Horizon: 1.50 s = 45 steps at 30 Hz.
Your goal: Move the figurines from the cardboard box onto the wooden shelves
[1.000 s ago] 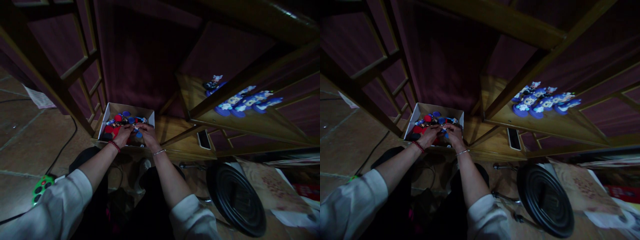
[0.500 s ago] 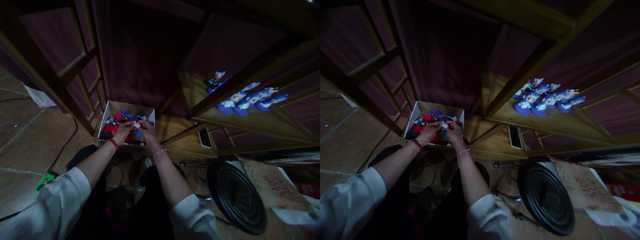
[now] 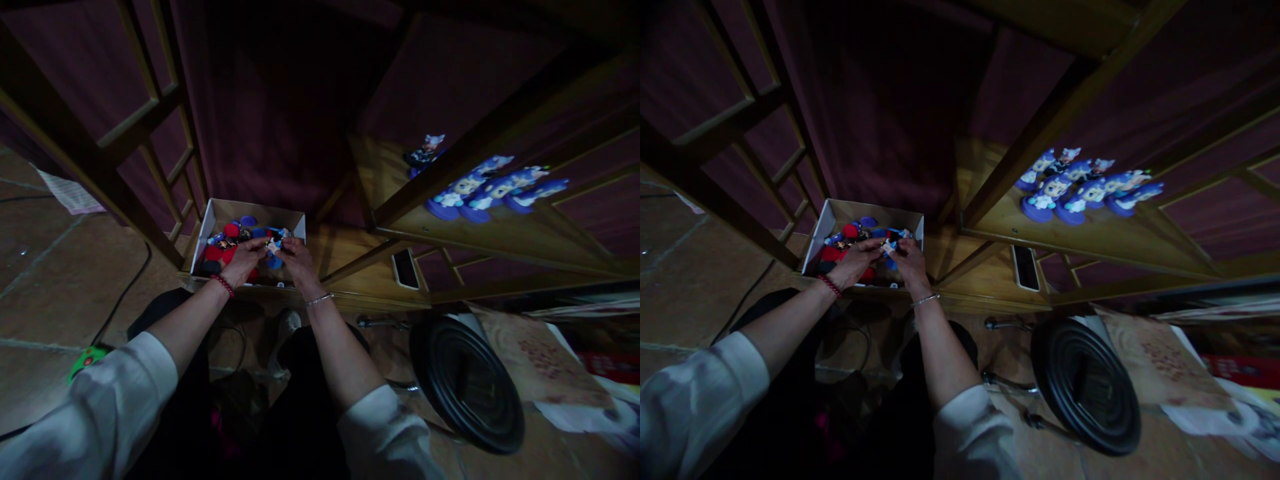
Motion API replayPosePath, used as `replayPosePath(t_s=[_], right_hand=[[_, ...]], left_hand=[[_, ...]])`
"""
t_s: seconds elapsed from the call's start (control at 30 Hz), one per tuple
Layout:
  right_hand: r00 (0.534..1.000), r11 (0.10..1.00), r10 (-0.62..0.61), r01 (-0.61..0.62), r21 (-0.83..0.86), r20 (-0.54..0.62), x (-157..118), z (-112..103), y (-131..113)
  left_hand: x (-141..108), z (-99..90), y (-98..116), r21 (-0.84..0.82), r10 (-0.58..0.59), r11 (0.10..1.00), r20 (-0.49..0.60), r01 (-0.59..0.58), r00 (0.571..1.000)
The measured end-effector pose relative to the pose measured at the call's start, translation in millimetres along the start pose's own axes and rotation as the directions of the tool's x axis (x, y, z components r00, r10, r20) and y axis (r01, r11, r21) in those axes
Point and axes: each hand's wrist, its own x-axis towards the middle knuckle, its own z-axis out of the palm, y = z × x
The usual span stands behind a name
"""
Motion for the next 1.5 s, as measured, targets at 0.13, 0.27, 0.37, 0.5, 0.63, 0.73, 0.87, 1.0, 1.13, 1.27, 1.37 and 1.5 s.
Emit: replayPosePath(t_s=[0.13,0.27,0.37,0.5,0.63,0.73,0.87,1.0,1.13,1.27,1.37,1.5], right_hand=[[0.999,0.999,-0.038,0.038,-0.006,0.014,-3,-7,0],[0.997,0.999,-0.053,0.053,0.004,0.060,-9,-14,0],[0.997,0.999,-0.050,0.050,-0.009,0.066,-11,-18,2],[0.998,0.999,-0.028,0.029,-0.015,0.054,-11,-20,6],[0.998,0.998,-0.024,0.027,-0.057,0.052,-9,-18,8],[0.995,0.991,-0.060,0.069,-0.118,0.077,-5,-17,8],[0.991,0.979,-0.089,0.105,-0.172,0.100,1,-15,8],[0.994,0.980,-0.057,0.073,-0.183,0.091,5,-12,9],[0.996,0.986,-0.008,0.023,-0.167,0.093,7,-9,10],[0.994,0.996,0.080,-0.077,-0.040,0.075,6,-7,9],[0.984,0.984,0.147,-0.156,0.088,0.100,3,-6,7],[0.974,0.966,0.196,-0.211,0.150,0.110,-1,-6,7]], left_hand=[[-2,3.7,-2,0.019,0.013,1.000,0.021,-0.014,1.000],[-5,7.2,-4,0.057,0.060,0.996,0.040,-0.062,0.997],[-7,8.8,-6,0.074,0.084,0.994,0.028,-0.086,0.996],[-9,10.8,-7,0.094,0.105,0.990,0.013,-0.106,0.994],[-8,10.5,-6,0.110,0.123,0.987,-0.028,-0.119,0.992],[-4,7.6,-6,0.092,0.124,0.988,-0.043,-0.120,0.991],[1,2.3,-9,0.045,0.126,0.991,-0.036,-0.124,0.991],[0,-1.7,-6,-0.023,0.100,0.995,-0.026,-0.100,0.995],[-6,-5.4,-1,0.010,0.021,1.000,-0.031,-0.021,0.999],[-9,-8.7,0,0.135,-0.063,0.988,-0.062,0.071,0.996],[-8,-9.7,-4,0.277,-0.089,0.955,-0.085,0.110,0.992],[-8,-9.0,-7,0.650,0.001,0.760,-0.003,0.001,1.000]])
